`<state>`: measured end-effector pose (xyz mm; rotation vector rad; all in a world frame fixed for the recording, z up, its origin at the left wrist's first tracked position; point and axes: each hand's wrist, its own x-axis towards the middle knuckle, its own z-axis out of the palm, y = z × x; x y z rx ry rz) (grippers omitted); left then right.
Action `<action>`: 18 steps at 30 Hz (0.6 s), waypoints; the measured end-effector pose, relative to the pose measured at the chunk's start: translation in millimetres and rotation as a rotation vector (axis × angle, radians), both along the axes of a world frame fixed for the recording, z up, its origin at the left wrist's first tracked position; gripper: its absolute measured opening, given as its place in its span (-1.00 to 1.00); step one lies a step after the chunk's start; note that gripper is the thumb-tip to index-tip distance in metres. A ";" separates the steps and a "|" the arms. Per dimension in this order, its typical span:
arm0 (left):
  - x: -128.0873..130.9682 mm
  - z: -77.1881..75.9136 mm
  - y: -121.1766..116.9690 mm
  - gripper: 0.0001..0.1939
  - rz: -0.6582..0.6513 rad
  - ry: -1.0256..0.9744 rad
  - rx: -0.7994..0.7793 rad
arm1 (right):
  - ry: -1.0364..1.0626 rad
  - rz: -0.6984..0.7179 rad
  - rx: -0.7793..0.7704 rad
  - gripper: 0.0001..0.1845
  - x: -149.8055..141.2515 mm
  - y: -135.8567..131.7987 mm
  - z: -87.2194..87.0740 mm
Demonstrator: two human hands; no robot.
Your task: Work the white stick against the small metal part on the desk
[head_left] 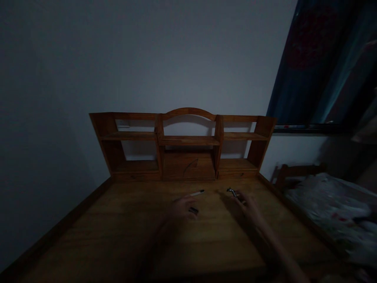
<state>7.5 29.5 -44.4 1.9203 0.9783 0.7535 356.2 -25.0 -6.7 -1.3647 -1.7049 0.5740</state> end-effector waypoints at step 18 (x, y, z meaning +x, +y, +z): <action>-16.5 -8.2 -3.7 -0.30 0.015 0.106 0.101 | 0.682 0.068 -0.227 -0.67 17.1 -48.2 -14.8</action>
